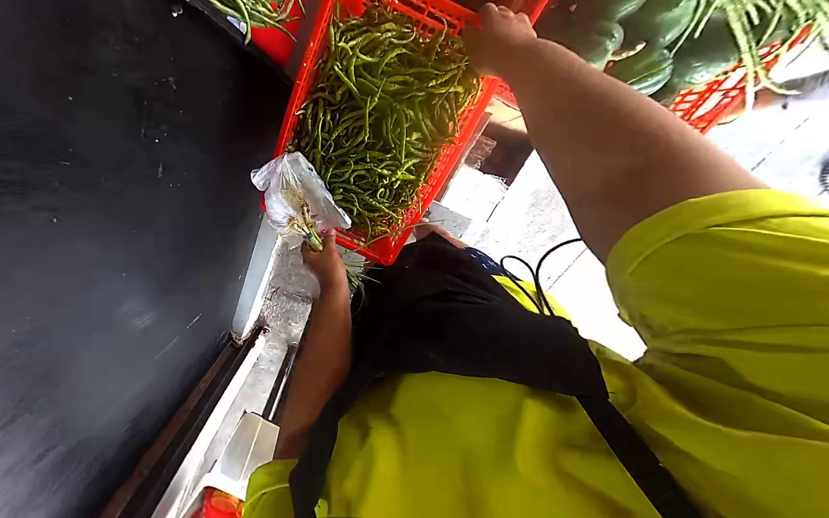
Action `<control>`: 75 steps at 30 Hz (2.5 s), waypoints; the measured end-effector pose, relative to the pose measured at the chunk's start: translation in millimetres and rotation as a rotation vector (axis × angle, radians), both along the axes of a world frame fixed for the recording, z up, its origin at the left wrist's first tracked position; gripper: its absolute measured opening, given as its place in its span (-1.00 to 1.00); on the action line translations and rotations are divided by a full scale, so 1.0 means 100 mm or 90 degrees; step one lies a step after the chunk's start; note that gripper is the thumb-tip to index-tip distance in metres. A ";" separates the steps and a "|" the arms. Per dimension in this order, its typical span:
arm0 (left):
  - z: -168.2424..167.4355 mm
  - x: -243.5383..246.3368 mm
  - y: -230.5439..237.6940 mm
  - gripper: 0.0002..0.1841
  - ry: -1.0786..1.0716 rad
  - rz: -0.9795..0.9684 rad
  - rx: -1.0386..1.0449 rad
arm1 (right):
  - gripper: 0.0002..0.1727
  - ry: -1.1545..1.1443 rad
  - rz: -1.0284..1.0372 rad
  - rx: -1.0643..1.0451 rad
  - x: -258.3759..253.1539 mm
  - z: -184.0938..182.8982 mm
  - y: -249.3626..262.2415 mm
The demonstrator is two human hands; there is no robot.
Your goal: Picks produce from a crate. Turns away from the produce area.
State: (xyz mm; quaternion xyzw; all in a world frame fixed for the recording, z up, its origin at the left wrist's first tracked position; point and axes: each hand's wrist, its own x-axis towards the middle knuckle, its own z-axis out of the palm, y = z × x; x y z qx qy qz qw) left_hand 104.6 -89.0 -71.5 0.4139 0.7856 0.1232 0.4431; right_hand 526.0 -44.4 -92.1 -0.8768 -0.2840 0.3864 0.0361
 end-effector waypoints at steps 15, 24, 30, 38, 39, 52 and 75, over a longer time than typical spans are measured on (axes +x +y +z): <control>-0.14 -0.07 -0.15 -0.49 0.089 -0.033 -0.036 | -0.32 -0.003 0.067 -0.037 -0.09 0.06 -0.11; -0.15 -0.55 -0.46 -0.47 0.123 -0.044 0.013 | -0.22 0.050 0.126 -0.080 -0.54 0.19 -0.34; -0.07 -1.07 -0.70 -0.45 0.199 -0.024 -0.021 | -0.26 0.129 0.150 -0.066 -1.08 0.31 -0.45; 0.04 -2.00 -0.93 -0.47 0.341 -0.057 -0.095 | -0.20 0.231 0.245 -0.135 -2.09 0.38 -0.66; 0.06 -2.10 -0.93 -0.47 0.359 -0.058 -0.110 | -0.20 0.241 0.270 -0.148 -2.23 0.38 -0.70; 0.14 -2.55 -0.95 -0.44 0.381 -0.045 -0.166 | -0.14 0.256 0.130 -0.194 -2.80 0.29 -1.27; 0.04 -2.91 -1.25 -0.49 0.261 -0.080 -0.131 | 0.03 0.172 0.239 -0.192 -2.88 0.46 -1.30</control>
